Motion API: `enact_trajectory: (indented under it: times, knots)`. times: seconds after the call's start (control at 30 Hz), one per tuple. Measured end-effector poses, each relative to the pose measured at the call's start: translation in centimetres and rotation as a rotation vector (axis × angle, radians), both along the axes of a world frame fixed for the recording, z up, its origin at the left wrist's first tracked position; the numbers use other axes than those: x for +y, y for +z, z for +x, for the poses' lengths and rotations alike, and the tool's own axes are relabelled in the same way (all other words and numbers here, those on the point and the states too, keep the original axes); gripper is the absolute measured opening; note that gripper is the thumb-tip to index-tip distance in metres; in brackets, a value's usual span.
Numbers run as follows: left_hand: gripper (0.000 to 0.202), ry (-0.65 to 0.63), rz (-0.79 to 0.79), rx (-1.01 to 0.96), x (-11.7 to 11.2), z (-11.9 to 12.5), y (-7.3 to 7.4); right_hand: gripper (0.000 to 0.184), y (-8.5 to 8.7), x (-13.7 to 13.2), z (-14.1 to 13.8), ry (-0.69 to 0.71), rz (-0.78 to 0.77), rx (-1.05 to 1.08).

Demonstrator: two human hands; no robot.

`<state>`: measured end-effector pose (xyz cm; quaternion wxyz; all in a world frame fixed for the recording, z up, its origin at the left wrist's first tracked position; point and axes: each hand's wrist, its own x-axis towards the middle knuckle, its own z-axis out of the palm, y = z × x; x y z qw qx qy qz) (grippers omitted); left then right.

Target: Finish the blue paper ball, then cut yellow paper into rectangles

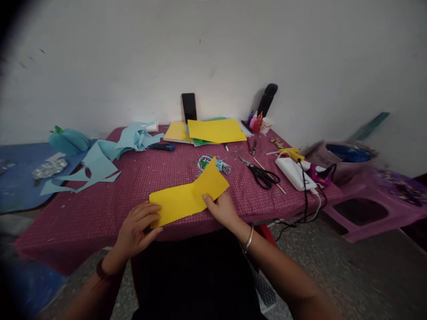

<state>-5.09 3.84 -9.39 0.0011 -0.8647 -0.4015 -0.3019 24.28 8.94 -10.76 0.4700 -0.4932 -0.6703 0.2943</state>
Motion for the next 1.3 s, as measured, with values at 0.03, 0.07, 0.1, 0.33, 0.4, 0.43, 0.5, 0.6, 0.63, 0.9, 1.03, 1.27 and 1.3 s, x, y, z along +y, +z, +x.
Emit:
enact_trajectory:
  times: [0.03, 0.07, 0.1, 0.33, 0.4, 0.43, 0.5, 0.6, 0.63, 0.9, 1.03, 1.27, 1.3]
  knots:
    - [0.015, 0.001, 0.000, 0.000, 0.01, 0.00, 0.00, 0.028, 0.11, -0.04, -0.03, 0.004, -0.006, -0.003]
    - [0.015, 0.001, 0.000, -0.001, 0.01, 0.01, 0.00, 0.028, 0.22, -0.07, -0.06, 0.008, -0.011, -0.004]
    - [0.015, 0.000, 0.000, -0.001, 0.02, 0.00, -0.01, 0.029, 0.32, -0.11, -0.10, 0.011, -0.012, -0.004]
    - [0.015, -0.004, -0.001, 0.004, 0.03, 0.11, -0.02, 0.029, 0.59, -0.18, -0.28, 0.015, -0.005, -0.013]
    - [0.015, -0.005, -0.004, 0.005, 0.06, 0.19, -0.03, 0.028, 0.53, -0.16, -0.30, 0.018, -0.004, -0.014]
    - [0.015, -0.004, -0.004, 0.004, 0.07, 0.22, -0.04, 0.028, 0.50, -0.15, -0.30, 0.016, -0.001, -0.014]
    - [0.015, -0.003, -0.003, -0.002, 0.07, 0.25, -0.11, 0.029, 0.46, -0.14, -0.29, 0.011, 0.007, -0.014]
    - [0.013, 0.008, 0.001, -0.005, 0.05, 0.24, -0.23, 0.029, 0.43, -0.15, -0.23, 0.007, 0.018, -0.028]
    - [0.012, 0.009, 0.001, -0.003, 0.05, 0.23, -0.26, 0.029, 0.42, -0.16, -0.20, 0.006, 0.019, -0.035]
    - [0.023, 0.005, 0.044, -0.008, 0.26, 0.34, -0.34, 0.028, 0.11, -0.08, -0.17, 0.004, -0.003, -0.052]
    - [0.025, 0.006, 0.038, -0.009, 0.26, 0.18, -0.59, 0.027, 0.06, -0.06, -0.19, 0.005, 0.015, -0.059]
    - [0.024, 0.022, 0.067, -0.072, 0.28, 0.07, -0.84, 0.026, 0.34, -0.11, -0.22, 0.008, -0.002, -0.055]
    - [0.024, 0.023, 0.072, -0.074, 0.29, 0.08, -0.83, 0.026, 0.34, -0.11, -0.22, 0.006, -0.003, -0.057]
